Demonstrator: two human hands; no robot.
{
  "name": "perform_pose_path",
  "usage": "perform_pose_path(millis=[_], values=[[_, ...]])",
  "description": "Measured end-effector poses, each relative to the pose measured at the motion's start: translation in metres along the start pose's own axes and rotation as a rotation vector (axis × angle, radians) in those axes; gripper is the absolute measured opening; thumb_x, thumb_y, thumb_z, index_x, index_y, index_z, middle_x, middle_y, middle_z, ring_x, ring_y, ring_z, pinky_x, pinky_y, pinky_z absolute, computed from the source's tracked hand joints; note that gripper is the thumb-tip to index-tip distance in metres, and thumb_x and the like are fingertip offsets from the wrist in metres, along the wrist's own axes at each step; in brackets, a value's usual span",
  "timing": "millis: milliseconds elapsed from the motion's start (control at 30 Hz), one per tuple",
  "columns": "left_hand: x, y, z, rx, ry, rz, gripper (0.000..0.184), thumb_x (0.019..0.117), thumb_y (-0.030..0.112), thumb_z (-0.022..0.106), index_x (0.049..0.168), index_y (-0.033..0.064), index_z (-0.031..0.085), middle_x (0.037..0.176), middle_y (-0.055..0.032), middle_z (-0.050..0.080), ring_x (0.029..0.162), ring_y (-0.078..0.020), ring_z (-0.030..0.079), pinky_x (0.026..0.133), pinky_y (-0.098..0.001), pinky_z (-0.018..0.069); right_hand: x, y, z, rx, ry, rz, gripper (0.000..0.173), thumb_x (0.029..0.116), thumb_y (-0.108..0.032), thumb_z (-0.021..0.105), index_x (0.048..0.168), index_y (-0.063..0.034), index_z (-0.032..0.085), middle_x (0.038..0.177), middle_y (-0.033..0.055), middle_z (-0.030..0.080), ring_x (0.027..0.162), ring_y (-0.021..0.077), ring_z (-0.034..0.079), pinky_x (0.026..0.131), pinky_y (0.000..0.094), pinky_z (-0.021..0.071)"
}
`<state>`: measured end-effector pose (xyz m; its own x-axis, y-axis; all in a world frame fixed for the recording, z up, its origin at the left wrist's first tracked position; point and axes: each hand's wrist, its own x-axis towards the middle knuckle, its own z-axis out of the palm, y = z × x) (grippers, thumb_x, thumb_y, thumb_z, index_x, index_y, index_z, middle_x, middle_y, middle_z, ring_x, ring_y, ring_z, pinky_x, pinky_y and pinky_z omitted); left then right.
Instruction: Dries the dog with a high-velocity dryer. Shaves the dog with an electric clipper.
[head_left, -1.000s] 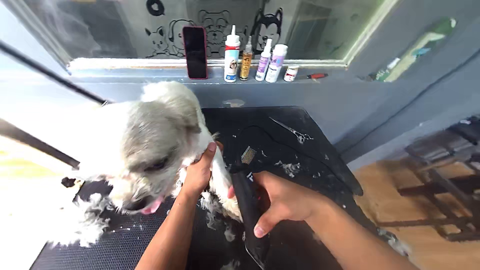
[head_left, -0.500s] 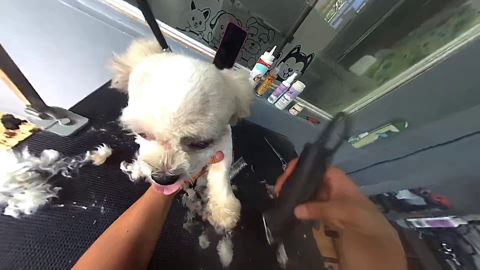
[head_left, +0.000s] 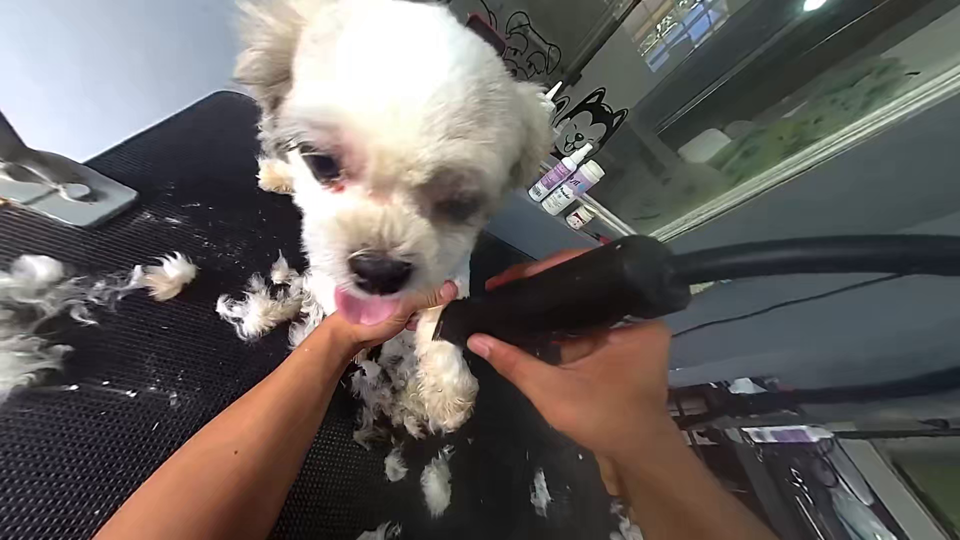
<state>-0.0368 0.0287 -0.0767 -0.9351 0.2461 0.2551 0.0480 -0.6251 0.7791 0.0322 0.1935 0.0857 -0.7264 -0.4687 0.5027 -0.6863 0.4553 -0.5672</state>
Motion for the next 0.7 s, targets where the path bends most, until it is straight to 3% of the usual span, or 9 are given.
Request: perform_pose_path(millis=[100, 200, 267, 333, 433, 500, 567, 700], values=[[0.001, 0.0, -0.002, 0.024, -0.001, 0.011, 0.012, 0.0927, 0.019, 0.075, 0.103, 0.0135, 0.07, 0.087, 0.0005, 0.071, 0.073, -0.0064, 0.066, 0.066, -0.0239, 0.0568, -0.02, 0.005, 0.004, -0.015, -0.1, 0.021, 0.058, 0.0747, -0.012, 0.091, 0.123, -0.0111, 0.059, 0.112, 0.0026, 0.072, 0.098, 0.0183, 0.074, 0.079, 0.037, 0.0679], [0.001, 0.001, -0.003, 0.089, 0.033, -0.096, 0.016, 0.0944, 0.026, 0.073, 0.106, 0.0143, 0.074, 0.093, 0.0007, 0.074, 0.082, -0.008, 0.069, 0.072, -0.028, 0.0593, -0.046, 0.018, 0.007, -0.064, -0.232, 0.0, 0.05, 0.0796, -0.019, 0.089, 0.123, -0.014, 0.063, 0.114, -0.0006, 0.071, 0.103, 0.0131, 0.069, 0.088, 0.0334, 0.0624], [0.0, 0.001, -0.003, 0.092, 0.043, -0.153, 0.018, 0.0947, 0.025, 0.072, 0.107, 0.0124, 0.074, 0.095, -0.0007, 0.075, 0.084, -0.0091, 0.07, 0.075, -0.0292, 0.0596, -0.05, 0.023, -0.003, -0.067, -0.422, 0.042, 0.042, 0.0823, -0.024, 0.086, 0.119, -0.0139, 0.067, 0.113, -0.0031, 0.072, 0.105, 0.0095, 0.067, 0.092, 0.0319, 0.0602], [-0.001, 0.002, -0.002, 0.09, 0.044, -0.168, 0.016, 0.0939, 0.023, 0.072, 0.105, 0.0119, 0.074, 0.091, -0.0014, 0.074, 0.079, -0.0088, 0.069, 0.071, -0.0276, 0.0582, -0.04, 0.022, -0.02, 0.051, -0.524, 0.11, 0.044, 0.0809, -0.023, 0.088, 0.119, -0.0121, 0.067, 0.112, -0.0007, 0.073, 0.105, 0.0121, 0.07, 0.092, 0.0353, 0.063], [-0.003, 0.006, 0.002, 0.07, 0.041, -0.147, 0.013, 0.0923, 0.022, 0.074, 0.101, 0.0121, 0.074, 0.086, -0.0018, 0.074, 0.072, -0.0076, 0.068, 0.065, -0.0252, 0.0574, -0.019, 0.018, -0.032, 0.194, -0.239, 0.071, 0.052, 0.0763, -0.016, 0.091, 0.12, -0.0127, 0.063, 0.108, 0.0056, 0.075, 0.095, 0.0218, 0.075, 0.079, 0.0387, 0.067], [-0.006, 0.006, 0.005, 0.077, 0.056, -0.135, 0.011, 0.0917, 0.022, 0.074, 0.098, 0.0136, 0.074, 0.083, -0.0004, 0.074, 0.069, -0.0061, 0.067, 0.062, -0.0233, 0.0568, -0.007, 0.022, -0.028, 0.237, -0.052, 0.009, 0.058, 0.0742, -0.007, 0.091, 0.122, -0.0076, 0.058, 0.111, 0.0107, 0.073, 0.097, 0.0268, 0.074, 0.08, 0.0416, 0.0671], [-0.009, 0.007, 0.009, 0.068, 0.083, -0.09, 0.006, 0.0901, 0.018, 0.073, 0.095, 0.0158, 0.073, 0.08, 0.0021, 0.072, 0.066, -0.0035, 0.065, 0.062, -0.0207, 0.0553, -0.004, 0.032, -0.022, 0.296, 0.025, -0.015, 0.061, 0.0732, 0.0, 0.089, 0.124, -0.0043, 0.056, 0.114, 0.0144, 0.071, 0.1, 0.0292, 0.073, 0.081, 0.0428, 0.0665], [-0.01, 0.009, 0.011, 0.038, 0.091, -0.016, 0.015, 0.088, 0.01, 0.073, 0.102, 0.0152, 0.073, 0.091, 0.0016, 0.076, 0.083, -0.0057, 0.071, 0.078, -0.0249, 0.0606, -0.034, 0.044, -0.008, 0.448, 0.079, 0.022, 0.061, 0.0735, -0.001, 0.089, 0.124, -0.0104, 0.055, 0.112, 0.0157, 0.071, 0.102, 0.0305, 0.072, 0.083, 0.0435, 0.0652]])
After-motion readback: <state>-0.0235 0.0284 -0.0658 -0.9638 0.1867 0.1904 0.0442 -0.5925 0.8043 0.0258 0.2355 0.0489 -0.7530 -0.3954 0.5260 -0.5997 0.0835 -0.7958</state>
